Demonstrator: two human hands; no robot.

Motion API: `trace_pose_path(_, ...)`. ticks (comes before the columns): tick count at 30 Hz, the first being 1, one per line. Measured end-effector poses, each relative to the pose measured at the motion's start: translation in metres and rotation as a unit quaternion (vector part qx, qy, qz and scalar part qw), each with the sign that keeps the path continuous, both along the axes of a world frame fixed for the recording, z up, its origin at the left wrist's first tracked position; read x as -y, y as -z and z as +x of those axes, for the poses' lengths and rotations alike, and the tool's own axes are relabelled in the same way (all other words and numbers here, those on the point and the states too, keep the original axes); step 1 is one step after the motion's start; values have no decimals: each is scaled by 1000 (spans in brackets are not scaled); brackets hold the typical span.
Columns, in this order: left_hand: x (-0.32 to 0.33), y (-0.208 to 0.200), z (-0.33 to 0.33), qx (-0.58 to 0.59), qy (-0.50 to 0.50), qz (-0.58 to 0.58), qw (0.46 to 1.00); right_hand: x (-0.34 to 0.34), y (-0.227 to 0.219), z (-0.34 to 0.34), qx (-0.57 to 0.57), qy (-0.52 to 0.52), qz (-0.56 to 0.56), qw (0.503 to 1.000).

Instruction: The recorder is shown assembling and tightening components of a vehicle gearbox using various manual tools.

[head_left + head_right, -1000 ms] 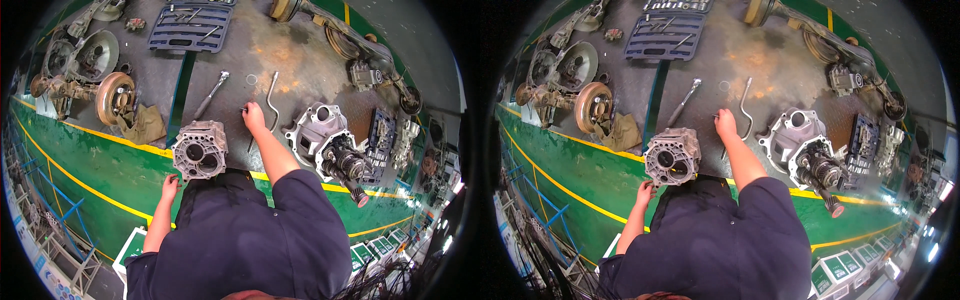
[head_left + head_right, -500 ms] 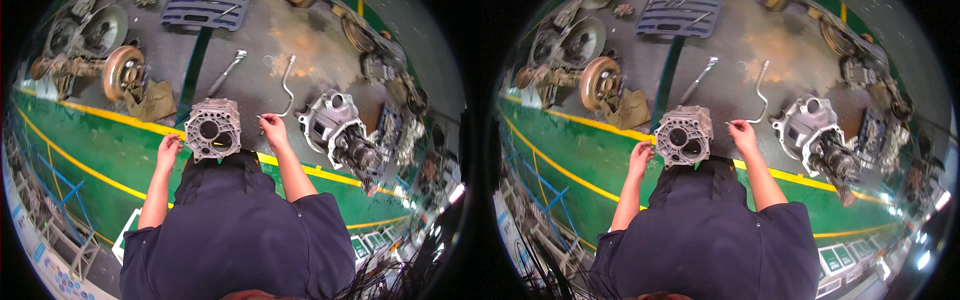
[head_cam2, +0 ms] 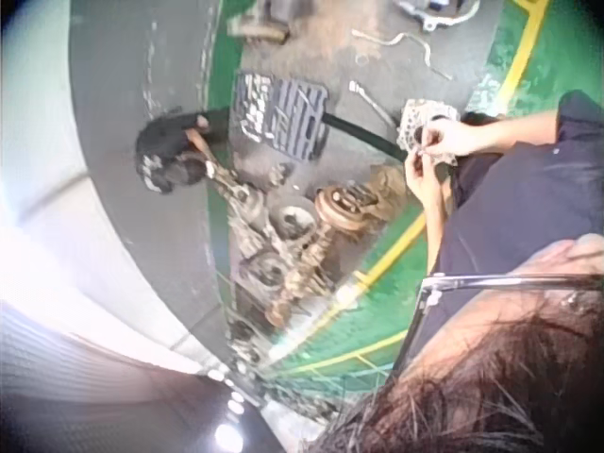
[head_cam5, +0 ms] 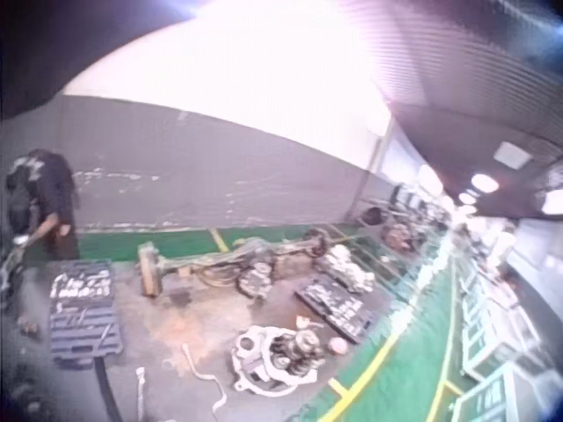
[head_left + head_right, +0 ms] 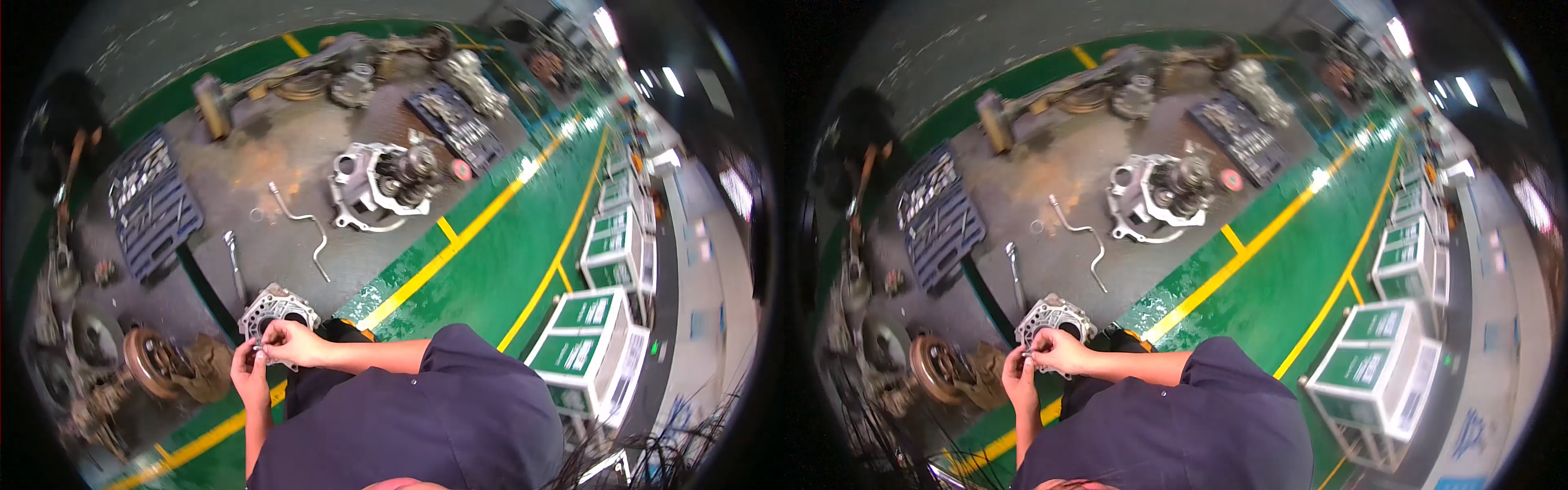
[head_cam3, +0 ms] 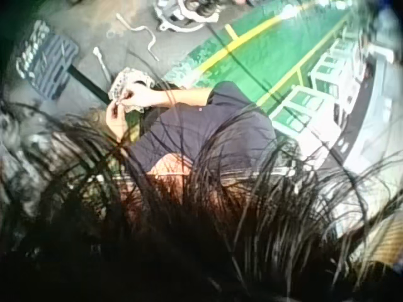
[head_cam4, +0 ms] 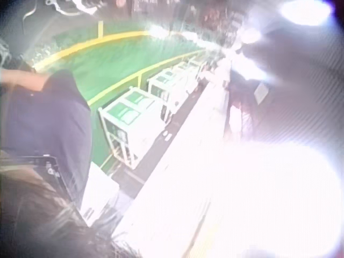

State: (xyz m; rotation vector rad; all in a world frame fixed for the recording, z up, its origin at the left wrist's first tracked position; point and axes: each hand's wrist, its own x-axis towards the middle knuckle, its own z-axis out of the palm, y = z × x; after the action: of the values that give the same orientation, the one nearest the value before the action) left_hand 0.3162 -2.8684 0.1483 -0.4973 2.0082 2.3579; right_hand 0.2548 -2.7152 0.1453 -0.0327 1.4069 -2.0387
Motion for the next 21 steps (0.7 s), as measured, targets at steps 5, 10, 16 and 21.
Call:
trace_pose_path(5, -5, -6, 12, -5, 83, 101, 991, -28, -32, 26, 26, 23, -1, 999)
trace_pose_path(10, -32, -29, 8, 62, 56, 273, 958, -68, -33, 44, -33, -6, 13, 999)
trace_pose_path(16, -31, 14, 11, 104, -80, 256, 958, -179, -30, 44, -228, -7, 103, 968)
trace_pose_path(21, -66, 36, 19, 89, -84, 251, 960, -314, 10, 64, -37, 67, 38, 996)
